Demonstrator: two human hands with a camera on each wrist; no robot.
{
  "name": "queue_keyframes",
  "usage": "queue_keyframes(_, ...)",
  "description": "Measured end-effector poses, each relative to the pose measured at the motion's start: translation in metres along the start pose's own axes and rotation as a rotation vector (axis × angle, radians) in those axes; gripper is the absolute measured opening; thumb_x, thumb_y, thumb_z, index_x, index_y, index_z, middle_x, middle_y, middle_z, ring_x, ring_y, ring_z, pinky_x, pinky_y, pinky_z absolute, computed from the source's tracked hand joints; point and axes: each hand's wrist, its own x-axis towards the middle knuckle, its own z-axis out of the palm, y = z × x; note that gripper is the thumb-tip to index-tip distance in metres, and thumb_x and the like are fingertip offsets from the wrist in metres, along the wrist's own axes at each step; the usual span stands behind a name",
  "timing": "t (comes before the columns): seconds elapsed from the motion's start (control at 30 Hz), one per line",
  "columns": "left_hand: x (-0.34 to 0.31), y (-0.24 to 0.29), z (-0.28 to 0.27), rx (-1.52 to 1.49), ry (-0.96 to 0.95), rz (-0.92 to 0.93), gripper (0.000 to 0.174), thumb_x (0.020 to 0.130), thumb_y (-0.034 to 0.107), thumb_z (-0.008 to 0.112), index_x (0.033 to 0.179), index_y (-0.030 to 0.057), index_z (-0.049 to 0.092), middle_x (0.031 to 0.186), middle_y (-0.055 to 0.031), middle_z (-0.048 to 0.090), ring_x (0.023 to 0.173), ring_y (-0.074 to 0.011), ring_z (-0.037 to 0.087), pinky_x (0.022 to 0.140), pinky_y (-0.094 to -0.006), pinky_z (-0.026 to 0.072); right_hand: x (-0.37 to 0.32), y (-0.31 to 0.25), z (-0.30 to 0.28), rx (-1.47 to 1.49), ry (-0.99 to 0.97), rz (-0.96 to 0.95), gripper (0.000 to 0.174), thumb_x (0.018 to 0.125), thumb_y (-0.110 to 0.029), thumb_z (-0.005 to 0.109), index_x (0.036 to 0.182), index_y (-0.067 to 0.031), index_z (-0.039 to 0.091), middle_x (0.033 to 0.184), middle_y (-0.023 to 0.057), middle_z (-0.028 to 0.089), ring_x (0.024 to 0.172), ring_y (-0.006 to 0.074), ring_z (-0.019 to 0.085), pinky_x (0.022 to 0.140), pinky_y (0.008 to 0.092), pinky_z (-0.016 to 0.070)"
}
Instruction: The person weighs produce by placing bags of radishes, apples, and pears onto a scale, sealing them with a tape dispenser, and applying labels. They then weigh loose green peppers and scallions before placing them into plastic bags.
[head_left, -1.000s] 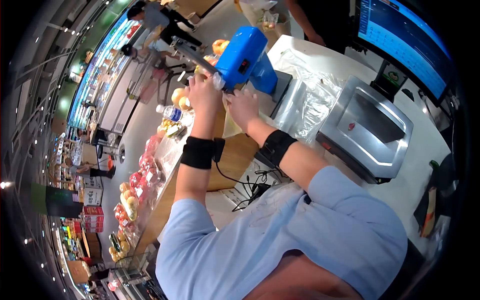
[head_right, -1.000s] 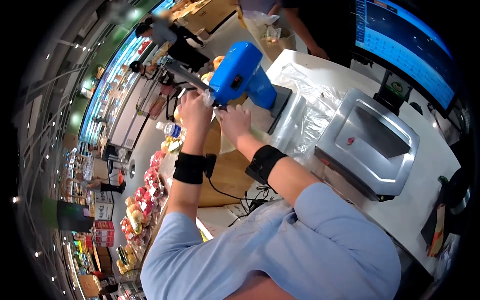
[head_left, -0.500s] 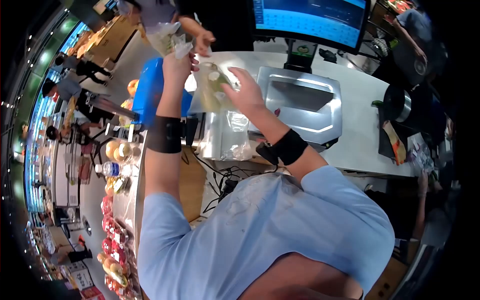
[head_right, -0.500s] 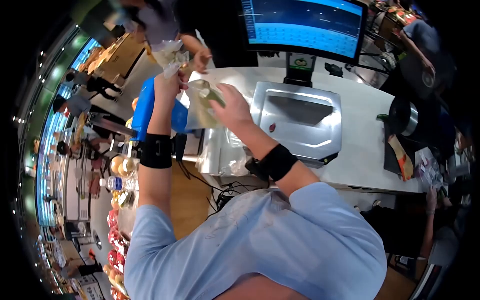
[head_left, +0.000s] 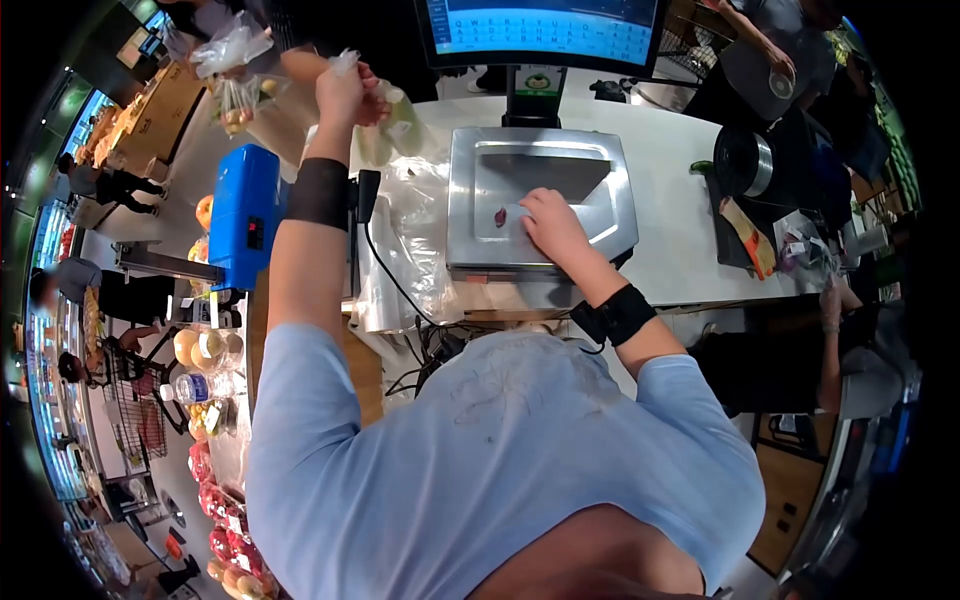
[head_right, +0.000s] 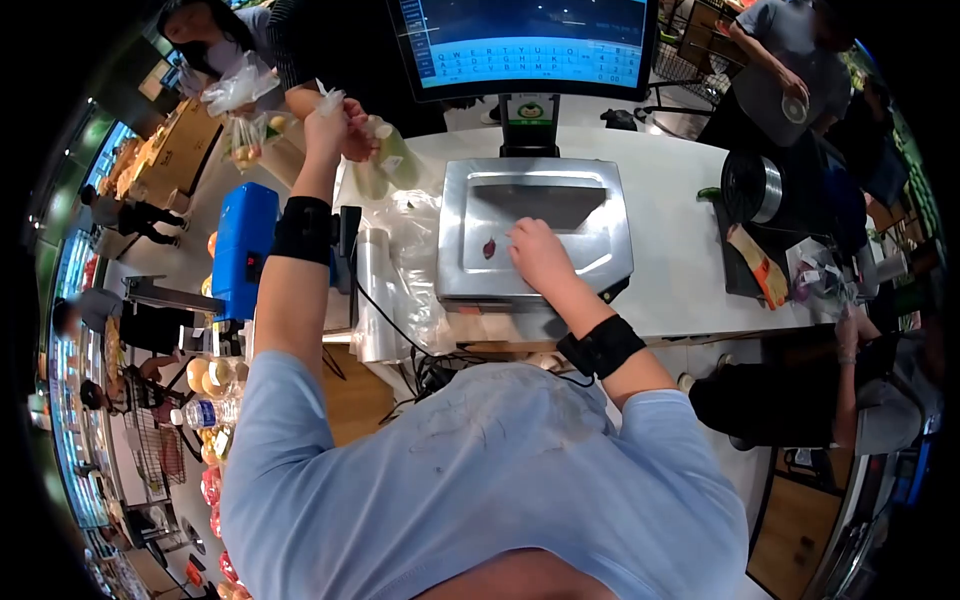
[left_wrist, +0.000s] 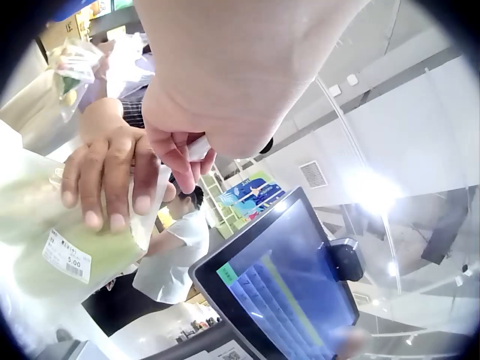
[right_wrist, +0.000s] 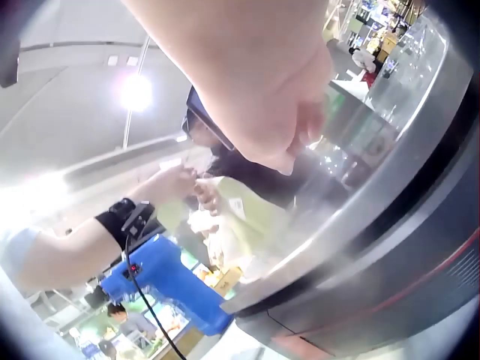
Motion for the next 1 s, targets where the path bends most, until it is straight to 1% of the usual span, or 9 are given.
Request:
queue_keyframes(0.13, -0.02, 0.038, -0.004, 0.209, -0.064, 0.023, 0.034, 0.094, 0.031, 0.043, 0.084, 0.0065, 0.064, 0.082, -0.0093, 0.068, 0.073, -0.0206, 0.064, 0.067, -0.0357, 0.0502, 0.01, -0.011, 0.025, -0.038, -0.211, -0.075, 0.015, 0.076, -0.006, 0.058, 0.09, -0.0034, 0.061, 0.094, 0.0103, 0.056, 0.092, 0.0314, 0.053, 0.079, 0.0386, 0.0479)
queue_keyframes(0.2, -0.031, 0.069, -0.011, 0.036, -0.198, -0.321, 0.034, 0.094, 0.03, 0.04, 0.085, 0.0078, 0.064, 0.085, -0.0092, 0.068, 0.078, -0.0208, 0.065, 0.07, -0.0371, 0.0503, 0.012, -0.011, 0.034, -0.064, -0.256, -0.119, 0.013, 0.076, -0.004, 0.056, 0.088, -0.0034, 0.061, 0.093, 0.0106, 0.056, 0.091, 0.0319, 0.053, 0.079, 0.0389, 0.0476)
queue_keyframes(0.27, 0.015, 0.008, -0.01, 0.033, -0.041, -0.25, 0.046, 0.096, 0.041, 0.037, 0.088, 0.0072, 0.066, 0.077, -0.0098, 0.065, 0.073, -0.026, 0.062, 0.068, -0.0393, 0.0491, 0.016, -0.016, 0.037, -0.11, -0.353, -0.099, 0.014, 0.075, -0.003, 0.055, 0.088, -0.004, 0.061, 0.093, 0.0116, 0.056, 0.091, 0.0332, 0.053, 0.079, 0.0393, 0.0473)
queue_keyframes(0.37, -0.016, 0.052, -0.02, 0.018, 0.009, -0.19, 0.035, 0.091, 0.036, 0.047, 0.089, 0.0063, 0.066, 0.078, -0.0118, 0.068, 0.068, -0.0268, 0.066, 0.065, -0.0403, 0.0532, 0.03, -0.029, 0.036, 0.036, -0.249, -0.102, 0.015, 0.077, -0.003, 0.054, 0.09, -0.0036, 0.061, 0.091, 0.0149, 0.058, 0.089, 0.0355, 0.055, 0.078, 0.0408, 0.0474)
queue_keyframes(0.47, -0.038, 0.036, -0.025, 0.102, 0.397, 0.31, 0.037, 0.083, 0.032, 0.06, 0.098, -0.0025, 0.062, 0.092, -0.0196, 0.066, 0.084, -0.0295, 0.066, 0.072, -0.0362, 0.0529, 0.078, -0.056, 0.039, 0.183, -0.267, 0.032, 0.015, 0.079, -0.006, 0.053, 0.091, -0.0021, 0.06, 0.089, 0.0183, 0.061, 0.089, 0.0369, 0.058, 0.078, 0.0422, 0.0475)
queue_keyframes(0.53, -0.08, 0.023, -0.033, -0.152, 0.329, 0.297, 0.037, 0.081, 0.022, 0.065, 0.107, -0.0028, 0.059, 0.09, -0.0137, 0.064, 0.08, -0.0209, 0.061, 0.071, -0.0292, 0.0471, 0.121, -0.065, 0.064, 0.223, -0.215, 0.029, 0.018, 0.08, -0.006, 0.053, 0.094, -0.0029, 0.063, 0.089, 0.0199, 0.063, 0.088, 0.0371, 0.06, 0.077, 0.0432, 0.0482)
queue_keyframes(0.6, -0.152, 0.023, -0.043, -0.182, 0.244, 0.119, 0.032, 0.082, 0.016, 0.064, 0.109, -0.0002, 0.06, 0.096, -0.0086, 0.063, 0.076, -0.0128, 0.058, 0.068, -0.0252, 0.0458, 0.167, -0.032, 0.134, 0.104, -0.288, -0.126, 0.021, 0.078, -0.008, 0.055, 0.096, -0.0062, 0.067, 0.094, 0.0198, 0.064, 0.089, 0.0374, 0.061, 0.077, 0.0425, 0.0493)
queue_keyframes(0.67, -0.219, 0.017, -0.053, -0.122, 0.14, 0.007, 0.026, 0.084, 0.01, 0.062, 0.109, 0.0002, 0.059, 0.102, -0.0096, 0.059, 0.078, -0.0126, 0.059, 0.067, -0.0236, 0.0466, 0.206, -0.024, 0.181, -0.044, -0.59, 0.069, 0.021, 0.078, -0.009, 0.057, 0.095, -0.0066, 0.07, 0.097, 0.0203, 0.065, 0.089, 0.0371, 0.062, 0.077, 0.0418, 0.0507)
queue_keyframes(1.0, -0.399, -0.031, -0.094, -0.216, 0.292, -0.483, 0.015, 0.089, 0.006, 0.054, 0.101, -0.001, 0.06, 0.103, -0.0084, 0.054, 0.08, -0.0136, 0.063, 0.069, -0.0241, 0.0475, 0.214, 0.0, 0.315, -0.225, -0.524, 0.297, 0.017, 0.078, -0.007, 0.057, 0.088, -0.0006, 0.068, 0.096, 0.0203, 0.066, 0.091, 0.0355, 0.064, 0.078, 0.0414, 0.0526)
